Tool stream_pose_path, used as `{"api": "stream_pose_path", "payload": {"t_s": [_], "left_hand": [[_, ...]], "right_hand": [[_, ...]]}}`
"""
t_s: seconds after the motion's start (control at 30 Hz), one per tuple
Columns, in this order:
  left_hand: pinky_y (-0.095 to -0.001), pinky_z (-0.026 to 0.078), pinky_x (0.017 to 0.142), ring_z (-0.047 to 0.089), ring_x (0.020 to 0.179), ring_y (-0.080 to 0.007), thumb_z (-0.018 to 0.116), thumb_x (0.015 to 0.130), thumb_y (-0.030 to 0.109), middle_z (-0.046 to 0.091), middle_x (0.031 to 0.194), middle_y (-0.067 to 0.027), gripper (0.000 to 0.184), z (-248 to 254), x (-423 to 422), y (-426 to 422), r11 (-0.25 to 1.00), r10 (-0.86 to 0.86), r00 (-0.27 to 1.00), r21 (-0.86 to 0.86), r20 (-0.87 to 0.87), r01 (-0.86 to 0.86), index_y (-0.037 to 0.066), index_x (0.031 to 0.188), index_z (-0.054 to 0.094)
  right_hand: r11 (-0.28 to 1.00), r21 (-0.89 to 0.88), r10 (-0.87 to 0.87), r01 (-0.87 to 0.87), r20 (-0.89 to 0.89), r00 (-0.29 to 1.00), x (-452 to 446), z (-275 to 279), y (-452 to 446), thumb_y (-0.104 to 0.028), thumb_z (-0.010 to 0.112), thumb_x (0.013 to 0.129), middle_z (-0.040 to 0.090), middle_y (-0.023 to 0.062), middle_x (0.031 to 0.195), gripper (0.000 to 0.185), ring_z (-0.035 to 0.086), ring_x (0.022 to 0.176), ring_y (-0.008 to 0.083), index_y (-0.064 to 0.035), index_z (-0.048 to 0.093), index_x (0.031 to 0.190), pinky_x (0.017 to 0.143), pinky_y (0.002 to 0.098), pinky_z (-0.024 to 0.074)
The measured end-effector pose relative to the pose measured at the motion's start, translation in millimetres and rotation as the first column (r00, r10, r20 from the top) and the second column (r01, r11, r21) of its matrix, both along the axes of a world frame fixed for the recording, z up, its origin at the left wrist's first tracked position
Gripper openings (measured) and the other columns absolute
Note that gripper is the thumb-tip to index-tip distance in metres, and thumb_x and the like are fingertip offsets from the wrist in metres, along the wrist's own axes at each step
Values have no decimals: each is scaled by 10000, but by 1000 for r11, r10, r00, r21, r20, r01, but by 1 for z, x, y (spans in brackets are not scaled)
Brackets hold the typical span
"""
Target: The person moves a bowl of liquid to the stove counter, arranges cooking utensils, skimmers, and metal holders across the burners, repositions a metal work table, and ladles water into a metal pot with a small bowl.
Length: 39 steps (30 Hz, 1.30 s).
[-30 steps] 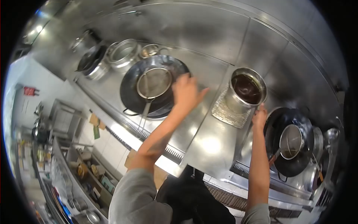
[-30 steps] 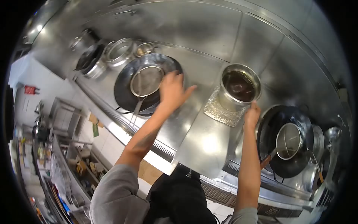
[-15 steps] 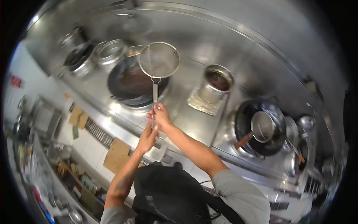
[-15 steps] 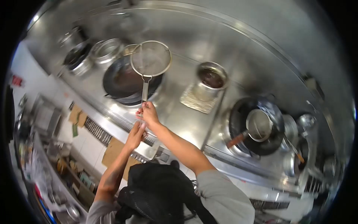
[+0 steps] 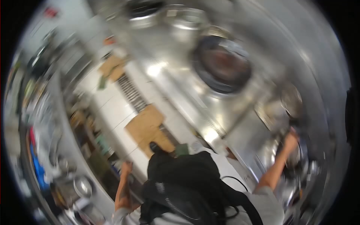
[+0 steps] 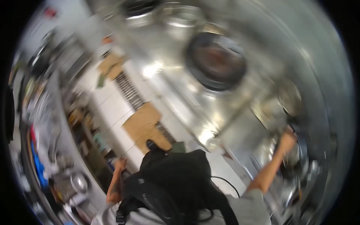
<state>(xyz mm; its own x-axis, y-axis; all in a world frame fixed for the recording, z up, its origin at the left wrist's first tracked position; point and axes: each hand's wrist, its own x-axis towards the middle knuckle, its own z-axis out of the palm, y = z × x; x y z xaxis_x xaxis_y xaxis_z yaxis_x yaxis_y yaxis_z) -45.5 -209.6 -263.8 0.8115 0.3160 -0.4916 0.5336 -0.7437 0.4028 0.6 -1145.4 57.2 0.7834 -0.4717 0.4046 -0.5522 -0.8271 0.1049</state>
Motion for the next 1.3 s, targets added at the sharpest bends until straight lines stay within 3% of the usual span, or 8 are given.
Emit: {"api": "stream_pose_path", "payload": {"t_s": [0.03, 0.17, 0.37, 0.57, 0.87, 1.03, 1.1, 1.3], "left_hand": [[-487, 525, 771, 675, 803, -434, 610, 913, 385, 681, 826, -256, 404, -50, -13, 51, 955, -297, 955, -16, 11, 297, -9, 888, 693], [-489, 514, 832, 676, 903, -424, 558, 926, 427, 693, 899, -255, 478, -29, 1, 89, 991, -58, 967, -134, -248, 24, -18, 826, 701], [-450, 519, 905, 667, 980, -398, 635, 868, 482, 707, 1004, -216, 474, -8, 140, 110, 982, -62, 998, -178, -14, 59, 51, 1050, 711], [-448, 543, 801, 688, 854, -381, 613, 916, 380, 714, 979, -197, 378, 72, 281, 135, 929, -10, 958, -352, 286, 114, 76, 1129, 683], [-279, 504, 679, 569, 723, -138, 758, 826, 108, 645, 1123, -83, 391, 282, 435, 315, 950, 312, 591, -245, 744, -193, 83, 1204, 662], [-283, 453, 737, 535, 799, -180, 651, 891, 93, 624, 929, -86, 222, 532, 499, 381, 899, -182, 0, 167, 983, -404, -27, 1078, 659], [-285, 447, 725, 539, 821, -207, 542, 976, 115, 618, 972, -158, 246, 579, 515, 402, 870, -362, -321, 194, 875, -453, -80, 1104, 621], [-328, 303, 589, 434, 642, -206, 369, 1011, 298, 545, 1092, -201, 412, 587, 564, 471, 898, -440, -520, 363, 732, -248, 10, 1246, 547]], "right_hand": [[851, 158, -525, 501, 282, 803, 31, 44, 72, -500, 563, 958, 693, 245, 983, 563, 674, 860, 379, 11, 634, 1181, 780, 460, 536], [949, 88, 177, -304, 649, 740, 133, 32, 193, -255, 546, 1002, 680, 155, 1074, 358, 652, 968, 292, 17, 604, 1227, 864, 411, 509], [240, 862, 893, -446, -16, 450, 208, -122, 515, -242, 667, 893, 678, 157, 1155, 215, 652, 1035, 342, -34, 676, 947, 900, 419, 505], [631, 769, 769, -101, -605, 205, 270, -251, 600, -375, 705, 842, 715, 183, 1057, 539, 656, 1078, 365, -107, 602, 1298, 963, 424, 504], [-6, 892, 878, -453, 221, 423, 579, -118, 814, -225, 612, 948, 706, 199, 979, 247, 702, 904, 278, -9, 700, 1032, 818, 364, 535], [-326, -108, 565, -939, 774, -285, 706, 189, 915, 7, 606, 871, 695, 89, 1021, 163, 617, 823, 158, -36, 649, 1022, 709, 293, 505], [-782, -580, -171, -228, 551, -817, 772, 241, 864, -540, 448, 994, 627, 214, 995, 601, 618, 884, 297, 26, 592, 1133, 734, 358, 510], [-169, -985, 147, -30, 5, -989, 732, 334, 1002, -235, 514, 1011, 720, 19, 906, 220, 668, 830, 140, -82, 642, 918, 804, 304, 522]]}}
